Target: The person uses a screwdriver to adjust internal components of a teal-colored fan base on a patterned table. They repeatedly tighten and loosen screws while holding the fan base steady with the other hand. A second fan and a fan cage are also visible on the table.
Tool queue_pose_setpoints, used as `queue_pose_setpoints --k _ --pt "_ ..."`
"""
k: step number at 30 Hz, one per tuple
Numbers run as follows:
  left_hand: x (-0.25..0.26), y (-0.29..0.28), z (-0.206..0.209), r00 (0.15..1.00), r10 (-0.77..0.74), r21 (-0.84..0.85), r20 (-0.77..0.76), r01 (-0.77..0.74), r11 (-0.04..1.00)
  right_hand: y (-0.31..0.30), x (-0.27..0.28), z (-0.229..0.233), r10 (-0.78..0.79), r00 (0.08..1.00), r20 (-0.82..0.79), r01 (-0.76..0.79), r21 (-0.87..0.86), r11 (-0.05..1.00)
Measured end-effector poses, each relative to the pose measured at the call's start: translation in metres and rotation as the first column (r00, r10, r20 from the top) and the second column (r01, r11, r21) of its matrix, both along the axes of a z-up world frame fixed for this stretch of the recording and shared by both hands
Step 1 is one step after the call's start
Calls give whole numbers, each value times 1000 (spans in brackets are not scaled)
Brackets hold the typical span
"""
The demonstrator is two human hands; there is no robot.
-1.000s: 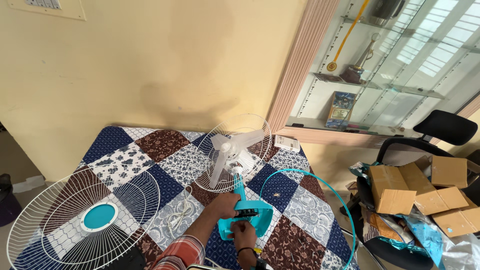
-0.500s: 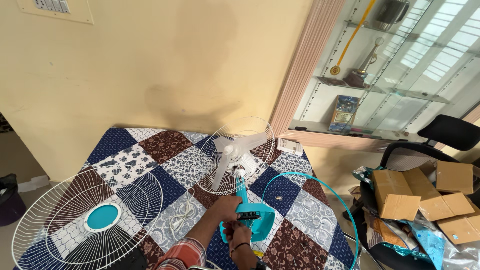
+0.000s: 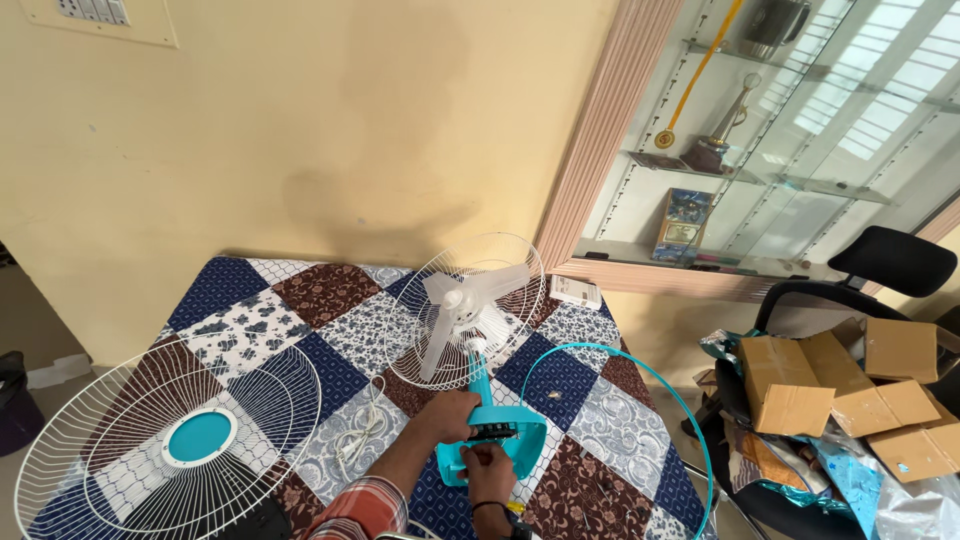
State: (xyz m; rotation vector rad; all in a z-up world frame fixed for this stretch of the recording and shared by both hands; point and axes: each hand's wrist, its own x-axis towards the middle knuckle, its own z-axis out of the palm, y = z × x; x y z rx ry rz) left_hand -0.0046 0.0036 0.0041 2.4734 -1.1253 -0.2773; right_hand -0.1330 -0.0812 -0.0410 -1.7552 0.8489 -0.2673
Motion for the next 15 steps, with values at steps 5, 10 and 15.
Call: queue_pose_setpoints --k 5,10,15 --pt "0 -1 -2 999 23 3 -22 -23 1000 12 4 14 -23 998 58 23 6 1000" --pt "-2 -1 -5 998 39 -5 -45 -39 999 11 14 -4 -97 995 26 86 271 959" --pt "-10 10 0 1000 11 -130 28 -8 992 -7 24 -33 -81 988 132 -14 600 800"
